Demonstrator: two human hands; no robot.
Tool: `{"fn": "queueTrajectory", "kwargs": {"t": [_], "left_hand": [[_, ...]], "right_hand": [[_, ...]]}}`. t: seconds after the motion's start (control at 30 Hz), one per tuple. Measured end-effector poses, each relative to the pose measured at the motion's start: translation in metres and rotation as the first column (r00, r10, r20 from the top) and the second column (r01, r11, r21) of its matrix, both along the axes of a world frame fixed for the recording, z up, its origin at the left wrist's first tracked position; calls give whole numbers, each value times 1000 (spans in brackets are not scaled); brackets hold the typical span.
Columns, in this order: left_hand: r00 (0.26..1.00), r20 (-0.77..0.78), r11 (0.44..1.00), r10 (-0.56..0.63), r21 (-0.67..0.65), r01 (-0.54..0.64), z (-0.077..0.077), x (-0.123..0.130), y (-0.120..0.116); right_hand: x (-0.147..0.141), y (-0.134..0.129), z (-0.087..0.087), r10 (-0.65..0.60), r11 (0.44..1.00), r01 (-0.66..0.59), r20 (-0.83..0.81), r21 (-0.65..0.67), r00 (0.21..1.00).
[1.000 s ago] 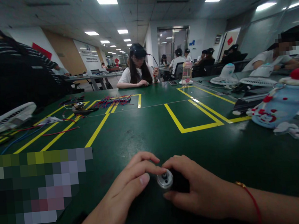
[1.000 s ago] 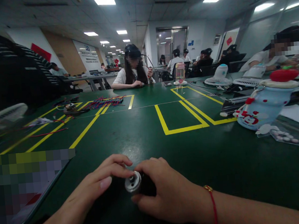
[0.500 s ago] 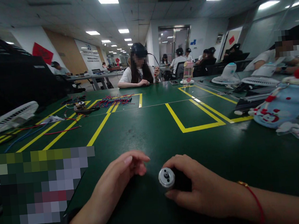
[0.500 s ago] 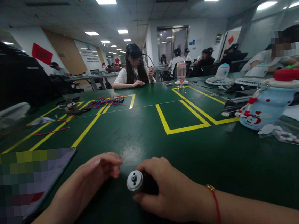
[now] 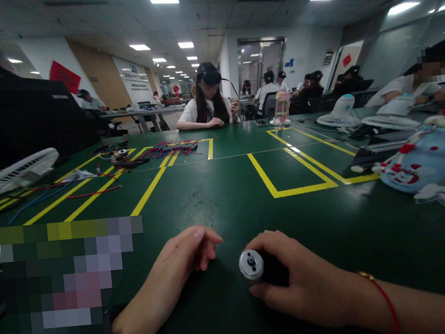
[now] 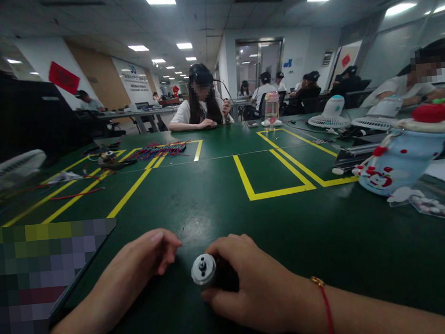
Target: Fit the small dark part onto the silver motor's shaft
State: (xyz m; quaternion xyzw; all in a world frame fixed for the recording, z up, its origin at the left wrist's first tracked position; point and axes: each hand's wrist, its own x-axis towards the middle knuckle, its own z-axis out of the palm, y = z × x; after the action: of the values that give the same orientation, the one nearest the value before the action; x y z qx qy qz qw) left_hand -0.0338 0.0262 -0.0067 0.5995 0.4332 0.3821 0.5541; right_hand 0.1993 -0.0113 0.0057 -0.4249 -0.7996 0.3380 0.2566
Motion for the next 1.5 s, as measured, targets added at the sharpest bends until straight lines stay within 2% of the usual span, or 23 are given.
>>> {"fn": "queueTrajectory", "kwargs": {"t": [0.17, 0.27, 0.37, 0.43, 0.53, 0.73, 0.93, 1.13, 1.2, 1.33, 1.5], "left_hand": [[999, -47, 1000, -5, 24, 6, 0, 0, 0], [993, -115, 998, -39, 41, 44, 7, 2, -3], [971, -218, 988, -99, 94, 121, 19, 8, -10], [956, -227, 967, -188, 127, 220, 27, 12, -16], [946, -218, 948, -240, 159, 277, 32, 17, -23], [953, -234, 945, -191, 219, 243, 26, 26, -25], [966, -222, 966, -134, 188, 178, 28, 33, -22], [988, -95, 984, -118, 126, 129, 29, 23, -17], [985, -148, 983, -86, 146, 108, 28, 16, -16], [926, -360, 954, -118, 218, 206, 25, 7, -14], [869, -439, 908, -230, 224, 353, 19, 4, -12]], "right_hand": [[0, 0, 2, -1, 1000, 1, 9, -6, 1000], [0, 0, 2, -9, 1000, 9, 17, -5, 1000], [-1, 1, 1, 3, 1000, -4, 13, 13, 1000], [-1, 2, 1, 10, 1000, -11, 13, 24, 1000], [-1, 2, 1, 8, 1000, -9, 25, 28, 1000], [-2, 1, 0, 2, 1000, -4, 50, 30, 999], [-3, 0, 0, 1, 999, -4, 51, 47, 999], [-2, 1, 2, 0, 1000, -1, 43, 30, 999], [-2, 2, 2, 3, 1000, -4, 36, 26, 999], [-2, 2, 2, 24, 999, -25, 26, 43, 999], [-2, 2, 1, 22, 998, -25, 44, 58, 999]]}}
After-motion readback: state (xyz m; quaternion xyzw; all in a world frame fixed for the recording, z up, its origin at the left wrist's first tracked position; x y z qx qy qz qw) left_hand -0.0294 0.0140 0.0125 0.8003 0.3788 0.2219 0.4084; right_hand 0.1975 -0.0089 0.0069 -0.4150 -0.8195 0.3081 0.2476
